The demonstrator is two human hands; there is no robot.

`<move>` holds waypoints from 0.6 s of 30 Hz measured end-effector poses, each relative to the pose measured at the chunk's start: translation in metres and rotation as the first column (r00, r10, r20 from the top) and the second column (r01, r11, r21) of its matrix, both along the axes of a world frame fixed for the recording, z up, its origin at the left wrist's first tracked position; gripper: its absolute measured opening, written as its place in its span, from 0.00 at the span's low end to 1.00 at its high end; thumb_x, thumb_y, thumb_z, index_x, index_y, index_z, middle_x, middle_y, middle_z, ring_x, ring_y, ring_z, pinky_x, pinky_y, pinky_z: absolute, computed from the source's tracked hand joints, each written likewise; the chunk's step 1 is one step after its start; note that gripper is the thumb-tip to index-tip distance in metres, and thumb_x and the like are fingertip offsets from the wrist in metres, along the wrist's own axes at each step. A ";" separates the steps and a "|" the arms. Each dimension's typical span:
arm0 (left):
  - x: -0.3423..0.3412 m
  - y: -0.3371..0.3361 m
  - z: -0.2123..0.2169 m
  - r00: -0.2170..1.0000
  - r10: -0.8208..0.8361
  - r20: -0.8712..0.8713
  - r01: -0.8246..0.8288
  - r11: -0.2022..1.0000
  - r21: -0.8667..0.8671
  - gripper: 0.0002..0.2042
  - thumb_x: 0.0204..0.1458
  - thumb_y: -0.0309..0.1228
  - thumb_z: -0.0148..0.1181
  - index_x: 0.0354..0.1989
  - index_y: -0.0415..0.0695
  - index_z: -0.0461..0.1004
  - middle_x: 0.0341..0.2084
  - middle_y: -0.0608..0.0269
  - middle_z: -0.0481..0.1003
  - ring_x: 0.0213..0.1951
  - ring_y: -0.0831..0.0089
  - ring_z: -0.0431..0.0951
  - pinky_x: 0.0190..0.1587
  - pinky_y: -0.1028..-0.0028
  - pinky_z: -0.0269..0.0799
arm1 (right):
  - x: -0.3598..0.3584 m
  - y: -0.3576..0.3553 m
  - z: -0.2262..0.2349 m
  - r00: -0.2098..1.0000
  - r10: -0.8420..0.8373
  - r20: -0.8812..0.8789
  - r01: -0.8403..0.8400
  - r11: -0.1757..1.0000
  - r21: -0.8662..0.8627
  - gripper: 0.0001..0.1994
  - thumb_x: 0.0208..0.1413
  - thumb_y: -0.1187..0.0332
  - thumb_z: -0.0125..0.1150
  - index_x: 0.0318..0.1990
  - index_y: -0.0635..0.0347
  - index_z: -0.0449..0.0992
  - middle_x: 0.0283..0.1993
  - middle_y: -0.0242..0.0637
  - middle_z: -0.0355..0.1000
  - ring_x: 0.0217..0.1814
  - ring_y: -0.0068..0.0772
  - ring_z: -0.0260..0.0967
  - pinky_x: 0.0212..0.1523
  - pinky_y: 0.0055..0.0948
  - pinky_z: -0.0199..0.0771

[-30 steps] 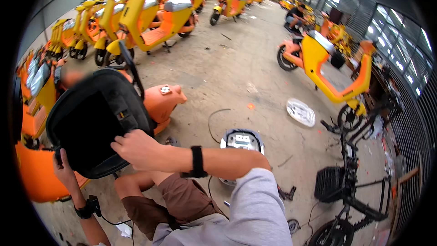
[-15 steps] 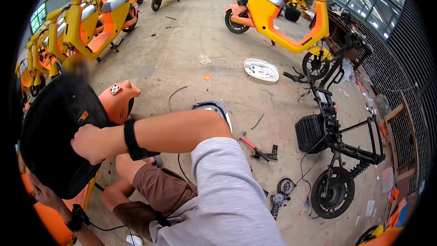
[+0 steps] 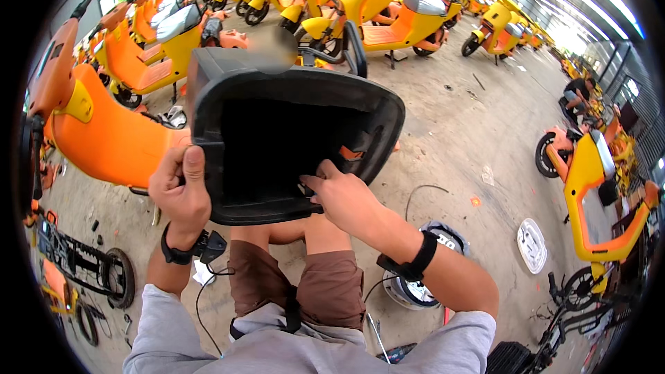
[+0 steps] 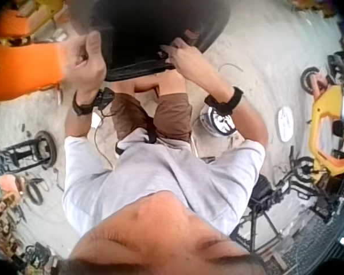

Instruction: The person removes a black internal compartment from an orange scooter, manipulates wires and connectors, uses a drill on the exterior frame, and tightens bolts with a T-handle wrench.

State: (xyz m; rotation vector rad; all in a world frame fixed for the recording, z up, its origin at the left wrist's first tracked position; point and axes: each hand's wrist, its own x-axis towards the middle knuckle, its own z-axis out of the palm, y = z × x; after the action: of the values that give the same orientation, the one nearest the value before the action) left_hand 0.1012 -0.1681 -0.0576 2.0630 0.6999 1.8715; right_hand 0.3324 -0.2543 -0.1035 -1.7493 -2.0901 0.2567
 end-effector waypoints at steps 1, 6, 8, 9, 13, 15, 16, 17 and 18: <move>0.001 -0.001 -0.003 0.999 -0.021 0.050 0.023 0.999 -0.043 0.11 0.57 0.30 0.62 0.26 0.37 0.73 0.13 0.72 0.64 0.17 0.86 0.59 0.20 0.82 0.53 | -0.002 -0.001 -0.006 0.999 -0.033 -0.006 0.033 0.998 0.054 0.20 0.50 0.72 0.63 0.54 0.59 0.74 0.43 0.42 0.70 0.41 0.48 0.73 0.41 0.39 0.75; -0.010 -0.004 -0.026 0.991 0.136 -0.014 -0.136 0.991 0.008 0.10 0.54 0.31 0.64 0.25 0.39 0.74 0.11 0.64 0.66 0.13 0.74 0.63 0.18 0.75 0.57 | -0.003 -0.011 -0.017 0.990 -0.050 -0.134 0.076 0.979 0.190 0.14 0.51 0.72 0.62 0.47 0.62 0.76 0.43 0.42 0.71 0.40 0.48 0.73 0.40 0.38 0.76; -0.012 -0.013 -0.028 0.997 0.068 -0.025 -0.068 0.998 -0.003 0.10 0.53 0.31 0.65 0.25 0.39 0.74 0.11 0.62 0.66 0.13 0.72 0.65 0.18 0.75 0.57 | -0.003 -0.011 -0.023 0.991 -0.009 -0.137 0.038 0.977 0.212 0.14 0.51 0.73 0.63 0.46 0.62 0.77 0.44 0.42 0.72 0.40 0.49 0.73 0.40 0.37 0.76; -0.010 -0.013 -0.027 0.999 0.048 -0.018 -0.048 0.999 0.026 0.10 0.53 0.31 0.65 0.25 0.39 0.74 0.12 0.62 0.66 0.13 0.72 0.65 0.18 0.75 0.57 | 0.001 -0.008 -0.022 0.995 0.008 -0.100 0.011 0.981 0.194 0.13 0.50 0.74 0.63 0.44 0.62 0.78 0.45 0.43 0.72 0.41 0.49 0.73 0.40 0.37 0.76; -0.009 -0.017 -0.028 0.999 0.002 -0.048 0.004 0.992 0.128 0.10 0.52 0.31 0.66 0.25 0.38 0.73 0.12 0.62 0.66 0.12 0.69 0.65 0.17 0.75 0.57 | 0.000 0.000 -0.028 1.000 0.002 -0.018 0.000 0.993 0.119 0.14 0.49 0.74 0.62 0.45 0.63 0.78 0.46 0.44 0.73 0.41 0.48 0.74 0.41 0.37 0.77; -0.011 -0.018 -0.031 0.998 0.014 -0.068 -0.003 0.988 0.156 0.11 0.52 0.30 0.66 0.24 0.38 0.72 0.12 0.62 0.66 0.11 0.67 0.64 0.16 0.75 0.57 | -0.003 0.001 -0.032 0.999 -0.013 -0.034 0.017 0.994 0.105 0.14 0.49 0.75 0.62 0.45 0.63 0.78 0.47 0.45 0.74 0.42 0.48 0.74 0.41 0.37 0.77; -0.011 -0.017 -0.031 0.998 0.002 -0.059 0.008 0.986 0.164 0.11 0.52 0.30 0.66 0.24 0.38 0.72 0.12 0.62 0.65 0.11 0.67 0.63 0.16 0.75 0.57 | 0.000 0.001 -0.034 0.998 0.055 -0.004 -0.054 0.984 0.167 0.14 0.49 0.74 0.61 0.45 0.63 0.78 0.47 0.45 0.74 0.42 0.48 0.75 0.41 0.37 0.77; -0.010 -0.015 -0.029 0.999 -0.011 -0.049 0.019 0.985 0.172 0.11 0.52 0.30 0.66 0.24 0.38 0.72 0.12 0.62 0.65 0.11 0.68 0.63 0.16 0.75 0.57 | 0.007 0.000 -0.035 0.992 0.121 0.030 -0.124 0.966 0.226 0.14 0.49 0.74 0.61 0.45 0.63 0.78 0.47 0.45 0.74 0.42 0.48 0.75 0.41 0.36 0.77; -0.009 -0.014 -0.027 0.999 -0.025 -0.038 0.031 0.983 0.180 0.11 0.52 0.30 0.66 0.24 0.37 0.72 0.12 0.62 0.65 0.11 0.68 0.63 0.16 0.75 0.57 | 0.012 0.000 -0.035 0.981 0.183 0.067 -0.195 0.940 0.281 0.14 0.50 0.74 0.61 0.45 0.63 0.78 0.47 0.45 0.75 0.42 0.48 0.75 0.41 0.36 0.77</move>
State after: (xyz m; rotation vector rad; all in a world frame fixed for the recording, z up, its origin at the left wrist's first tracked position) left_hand 0.0919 -0.1821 -0.0845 2.2087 0.5229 1.9519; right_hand 0.3447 -0.2544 -0.1380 -1.3990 -2.1998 -0.0296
